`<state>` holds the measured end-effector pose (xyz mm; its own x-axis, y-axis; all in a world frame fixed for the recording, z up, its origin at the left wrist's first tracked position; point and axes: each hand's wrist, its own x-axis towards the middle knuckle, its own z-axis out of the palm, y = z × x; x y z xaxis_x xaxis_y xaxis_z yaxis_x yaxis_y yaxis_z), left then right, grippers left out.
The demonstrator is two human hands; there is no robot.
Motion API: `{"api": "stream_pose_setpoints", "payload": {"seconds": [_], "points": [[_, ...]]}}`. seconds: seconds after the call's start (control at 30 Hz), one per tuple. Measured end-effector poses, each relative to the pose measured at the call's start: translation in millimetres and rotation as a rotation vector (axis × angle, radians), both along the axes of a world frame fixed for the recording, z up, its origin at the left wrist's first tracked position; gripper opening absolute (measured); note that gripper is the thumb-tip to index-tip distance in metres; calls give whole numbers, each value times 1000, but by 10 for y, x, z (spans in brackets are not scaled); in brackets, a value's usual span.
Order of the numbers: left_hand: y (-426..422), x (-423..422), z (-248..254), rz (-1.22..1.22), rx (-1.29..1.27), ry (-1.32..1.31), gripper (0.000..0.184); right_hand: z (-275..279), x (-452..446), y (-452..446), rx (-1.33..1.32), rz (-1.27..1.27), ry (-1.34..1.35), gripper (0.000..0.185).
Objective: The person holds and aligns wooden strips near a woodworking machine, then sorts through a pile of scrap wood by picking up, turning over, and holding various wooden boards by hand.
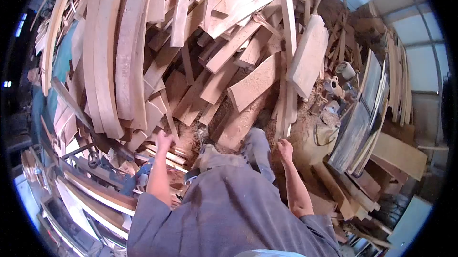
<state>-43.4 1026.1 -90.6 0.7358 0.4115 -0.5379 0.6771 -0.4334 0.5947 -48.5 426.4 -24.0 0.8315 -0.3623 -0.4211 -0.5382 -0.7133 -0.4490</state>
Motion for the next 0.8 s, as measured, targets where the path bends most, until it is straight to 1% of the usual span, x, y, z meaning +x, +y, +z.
{"api": "stream_pose_setpoints", "payload": {"seconds": [0.07, 0.1, 0.13, 0.17, 0.2, 0.27, 0.3, 0.33, 0.4, 0.47, 0.53, 0.6, 0.67, 0.73, 0.8], "points": [[-27, 418, 529, -3, 188, 62, 54, 14, 300, -11, 127, -9, -39, 30], [114, 519, 470, 34, 231, 36, 68, -34, 480, -6, 210, 3, 36, 32], [262, 598, 415, 69, 271, 16, 82, 118, 720, 84, 213, 86, 115, 33], [271, 784, 609, 51, 371, 59, 90, -34, 835, 85, 237, 147, 157, 33], [318, 1061, 917, 28, 472, 94, 98, -202, 975, 99, 263, 205, 191, 32], [591, 1480, 1105, -63, 590, -41, 98, -368, 1329, 251, 394, 261, 223, 29], [794, 1702, 1063, -92, 732, -92, 98, -469, 1491, 368, 458, 282, 240, 28], [1005, 1923, 990, -125, 868, -139, 98, -655, 1624, 485, 517, 240, 188, 23], [1428, 2517, 943, -200, 944, -195, 100, -559, 2171, 820, 629, 146, 352, 22], [1809, 3101, 804, -234, 1100, -176, 103, -728, 2642, 1202, 746, 15, 266, 21], [1719, 3527, 918, -239, 1124, -92, 109, -830, 3186, 1612, 812, -52, 304, 22], [1707, 3692, 827, -237, 1060, -12, 112, -619, 3714, 2255, 863, -192, 281, 18], [1773, 3804, 529, -266, 1046, 60, 117, -990, 4139, 2565, 955, -224, 271, 20], [1851, 3697, 278, -310, 1086, 133, 124, -1482, 4597, 2814, 949, -328, 248, 20], [1905, 3648, 202, -286, 1071, 75, 123, -1841, 5032, 3003, 1050, -385, 198, 22]]}}
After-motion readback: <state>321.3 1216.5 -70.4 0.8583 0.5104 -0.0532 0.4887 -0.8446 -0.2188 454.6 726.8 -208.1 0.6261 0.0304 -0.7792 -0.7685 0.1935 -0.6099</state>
